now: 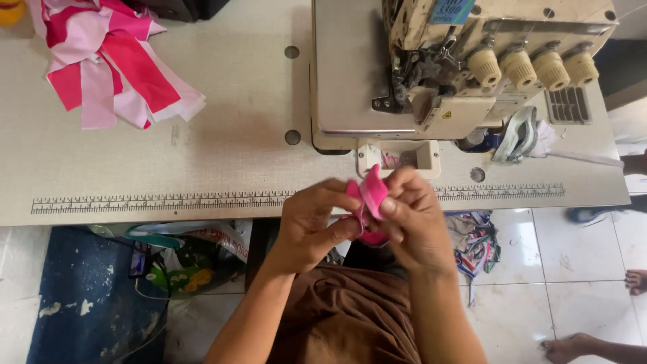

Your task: Folding and sewing pink fabric strips using an industrial overlock machine to finish the edges.

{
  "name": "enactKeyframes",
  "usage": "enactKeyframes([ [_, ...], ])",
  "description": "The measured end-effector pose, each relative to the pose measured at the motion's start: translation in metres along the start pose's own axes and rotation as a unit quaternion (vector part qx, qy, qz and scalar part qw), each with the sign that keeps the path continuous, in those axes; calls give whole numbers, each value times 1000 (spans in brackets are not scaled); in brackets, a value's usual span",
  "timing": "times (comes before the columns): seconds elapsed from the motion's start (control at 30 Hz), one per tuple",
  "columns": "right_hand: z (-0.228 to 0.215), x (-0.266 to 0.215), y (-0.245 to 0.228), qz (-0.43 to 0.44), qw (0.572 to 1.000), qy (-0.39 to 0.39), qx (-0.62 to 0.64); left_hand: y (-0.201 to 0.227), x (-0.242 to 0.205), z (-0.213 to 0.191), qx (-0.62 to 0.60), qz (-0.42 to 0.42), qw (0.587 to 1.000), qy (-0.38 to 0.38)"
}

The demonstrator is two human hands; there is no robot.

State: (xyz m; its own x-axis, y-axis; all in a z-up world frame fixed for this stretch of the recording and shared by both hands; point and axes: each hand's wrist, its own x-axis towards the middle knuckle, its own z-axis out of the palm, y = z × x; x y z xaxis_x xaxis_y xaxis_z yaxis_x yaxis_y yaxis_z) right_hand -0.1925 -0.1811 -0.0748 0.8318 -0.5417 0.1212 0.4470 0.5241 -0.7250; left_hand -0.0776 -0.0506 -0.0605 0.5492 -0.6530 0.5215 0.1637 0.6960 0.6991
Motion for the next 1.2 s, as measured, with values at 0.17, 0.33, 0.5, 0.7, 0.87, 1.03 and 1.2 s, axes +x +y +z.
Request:
enactKeyframes([
  [0.17, 35, 9, -44, -8, 998, -42, -55, 31, 26, 12, 106, 23, 992, -59],
  [0.33, 42, 13, -50, 34, 993, -61, -91, 56, 45, 14, 215, -32, 963, -157],
  [0.5, 40, 21, -38, 56, 992, -70, -85, 43, 33, 3, 207, -13, 975, -81],
  [0.7, 38, 32, -24, 132, 968, -185, -106, 19, 14, -32, -108, -18, 994, -6],
  [0.87, 54, 20, -7, 155, 947, -224, -172, 15, 8, -65, -316, 13, 942, 111],
  [1.03, 61, 0, 11, 110, 914, -228, -317, 36, 23, -76, -641, -22, 758, 115],
  [1.2, 69, 9, 13, 16, 966, -145, -216, 15, 18, -61, -651, -17, 756, 70],
])
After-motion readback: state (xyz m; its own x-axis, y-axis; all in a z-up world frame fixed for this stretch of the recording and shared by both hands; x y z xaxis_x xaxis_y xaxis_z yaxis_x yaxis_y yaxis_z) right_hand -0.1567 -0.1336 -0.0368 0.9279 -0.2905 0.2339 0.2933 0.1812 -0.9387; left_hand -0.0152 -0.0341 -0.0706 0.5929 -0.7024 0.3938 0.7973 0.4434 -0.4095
